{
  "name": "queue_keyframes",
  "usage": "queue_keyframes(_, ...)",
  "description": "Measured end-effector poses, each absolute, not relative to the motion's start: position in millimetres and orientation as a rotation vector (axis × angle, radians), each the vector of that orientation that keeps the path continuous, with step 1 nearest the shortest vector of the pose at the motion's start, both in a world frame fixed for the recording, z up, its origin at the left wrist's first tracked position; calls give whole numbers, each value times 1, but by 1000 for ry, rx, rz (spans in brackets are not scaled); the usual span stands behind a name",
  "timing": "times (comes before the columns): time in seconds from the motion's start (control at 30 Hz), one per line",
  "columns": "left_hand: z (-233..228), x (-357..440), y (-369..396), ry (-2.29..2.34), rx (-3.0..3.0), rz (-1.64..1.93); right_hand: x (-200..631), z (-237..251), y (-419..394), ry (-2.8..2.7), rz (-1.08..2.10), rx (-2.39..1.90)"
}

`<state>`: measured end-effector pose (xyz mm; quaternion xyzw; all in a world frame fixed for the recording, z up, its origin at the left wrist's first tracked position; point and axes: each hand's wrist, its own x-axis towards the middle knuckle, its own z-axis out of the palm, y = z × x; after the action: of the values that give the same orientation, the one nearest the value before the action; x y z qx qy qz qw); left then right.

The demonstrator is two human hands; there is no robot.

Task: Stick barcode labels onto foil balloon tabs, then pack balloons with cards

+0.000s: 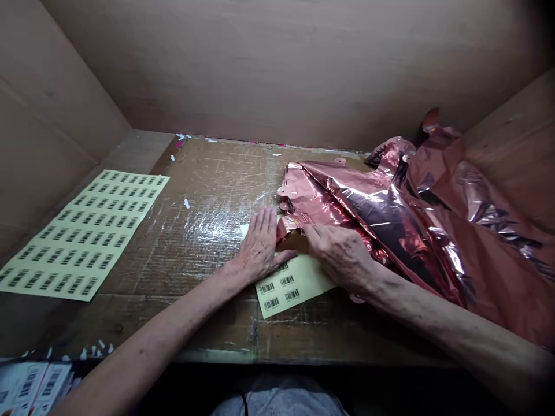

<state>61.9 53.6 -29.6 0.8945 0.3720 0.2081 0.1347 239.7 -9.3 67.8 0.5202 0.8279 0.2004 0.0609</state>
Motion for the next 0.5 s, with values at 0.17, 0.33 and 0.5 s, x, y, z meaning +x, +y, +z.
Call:
queue_keyframes(0.17, -18, 52, 62, 904, 2541, 720, 243, 51, -16, 2633, 433, 1627)
queue_keyframes(0.33, 7, 11, 64, 958, 2454, 808, 248, 47, -23, 2930, 262, 1783)
queue_keyframes(0.5, 4, -2, 62, 904, 2572, 755, 222, 28, -12, 3033, -66, 1643)
